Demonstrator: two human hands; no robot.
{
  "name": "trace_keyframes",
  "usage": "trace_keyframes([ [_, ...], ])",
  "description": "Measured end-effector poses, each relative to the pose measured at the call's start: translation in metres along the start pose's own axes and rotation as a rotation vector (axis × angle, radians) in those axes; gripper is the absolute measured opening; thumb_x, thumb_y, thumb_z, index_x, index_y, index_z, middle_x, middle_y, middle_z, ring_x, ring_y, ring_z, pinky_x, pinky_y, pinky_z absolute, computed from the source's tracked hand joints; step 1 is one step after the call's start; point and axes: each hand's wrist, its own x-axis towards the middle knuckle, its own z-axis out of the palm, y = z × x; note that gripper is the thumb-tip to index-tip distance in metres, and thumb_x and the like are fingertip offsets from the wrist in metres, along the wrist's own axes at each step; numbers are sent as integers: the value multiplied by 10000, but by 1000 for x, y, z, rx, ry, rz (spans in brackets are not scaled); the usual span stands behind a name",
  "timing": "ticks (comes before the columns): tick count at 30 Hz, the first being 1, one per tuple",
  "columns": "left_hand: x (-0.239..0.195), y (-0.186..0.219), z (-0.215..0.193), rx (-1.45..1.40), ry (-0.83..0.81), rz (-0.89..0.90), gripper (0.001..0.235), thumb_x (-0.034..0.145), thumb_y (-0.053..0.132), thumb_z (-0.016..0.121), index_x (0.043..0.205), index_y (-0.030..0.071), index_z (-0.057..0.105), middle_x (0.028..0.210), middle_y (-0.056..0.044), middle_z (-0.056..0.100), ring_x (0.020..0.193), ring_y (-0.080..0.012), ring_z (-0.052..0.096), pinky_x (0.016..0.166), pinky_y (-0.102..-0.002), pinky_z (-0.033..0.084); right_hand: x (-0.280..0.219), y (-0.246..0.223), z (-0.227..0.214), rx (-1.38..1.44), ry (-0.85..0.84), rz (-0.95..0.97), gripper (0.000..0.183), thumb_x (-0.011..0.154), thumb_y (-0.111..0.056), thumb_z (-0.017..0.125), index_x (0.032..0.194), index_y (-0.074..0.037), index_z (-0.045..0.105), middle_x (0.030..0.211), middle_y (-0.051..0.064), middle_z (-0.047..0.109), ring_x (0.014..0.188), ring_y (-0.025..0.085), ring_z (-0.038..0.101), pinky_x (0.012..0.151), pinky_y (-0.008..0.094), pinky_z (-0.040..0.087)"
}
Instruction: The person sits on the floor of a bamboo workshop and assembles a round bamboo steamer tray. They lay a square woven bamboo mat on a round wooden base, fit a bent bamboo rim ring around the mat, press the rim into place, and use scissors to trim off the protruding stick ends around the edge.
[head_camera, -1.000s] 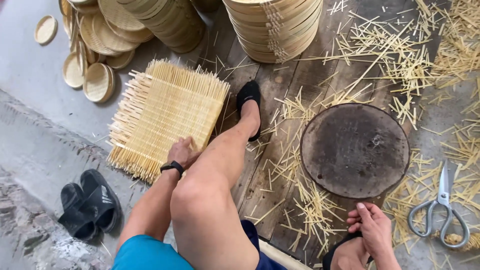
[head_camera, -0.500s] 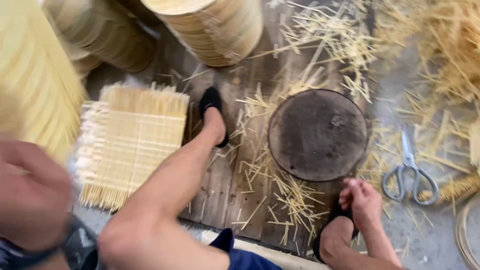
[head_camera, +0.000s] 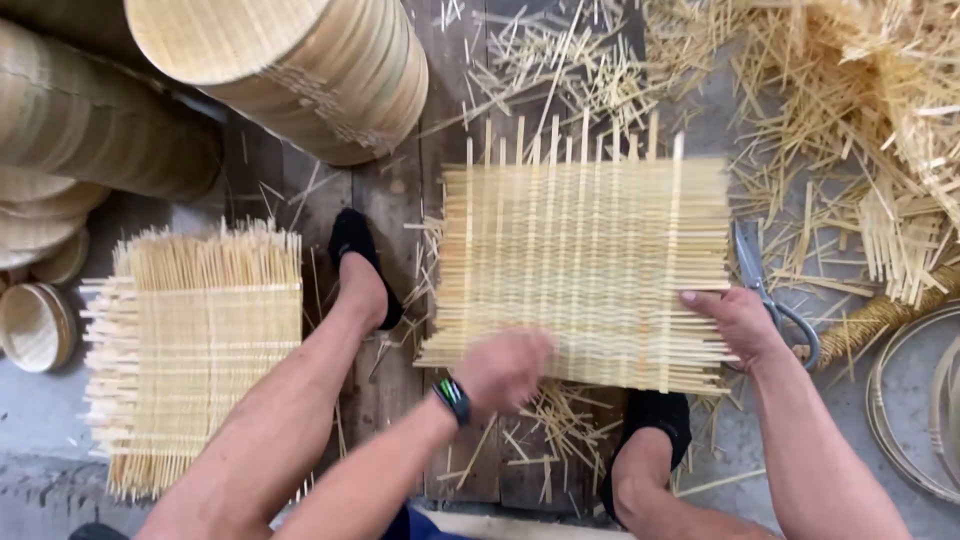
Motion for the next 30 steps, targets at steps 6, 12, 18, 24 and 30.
trace_keyframes([
  [6,83,-148,-25,-843,833,-485,605,668,49,919,1178,-22,602,1014,-134,764,886,-259,761,790,-398,630,4,6,-2,26,37,-39,262,883,-96,719,1126,2,717,1021,127,762,853,219,740,756,394,621],
  [12,88,-157,-29,-1395,463,-451,310,725,-20,829,1022,-1,740,944,-118,787,800,-219,757,722,-413,640,2,4,-3,-37,77,-6,261,915,-108,710,1133,36,716,1019,170,762,846,252,730,735,424,610],
  [18,85,-152,-21,-1349,604,-322,528,698,50,903,1175,-65,708,1026,-147,795,892,-266,757,813,-441,649,1,5,-5,76,29,-52,309,904,-105,708,1184,25,686,1048,144,763,881,224,751,766,392,632],
  [24,52,-23,-37,119,518,52,1267,643,305,956,1621,132,169,1655,-219,185,1536,-400,169,1264,-550,145,-70,4,-42,-98,686,-613,215,1031,-95,640,1237,-38,624,1112,95,676,942,180,689,788,334,582],
  [30,73,3,5,276,169,-2,1086,684,452,902,1577,373,288,1705,-137,15,1564,-408,-28,1258,-550,6,-121,86,-226,-637,1260,192,663,1151,-501,548,1189,148,676,1057,305,711,952,404,678,843,504,504],
])
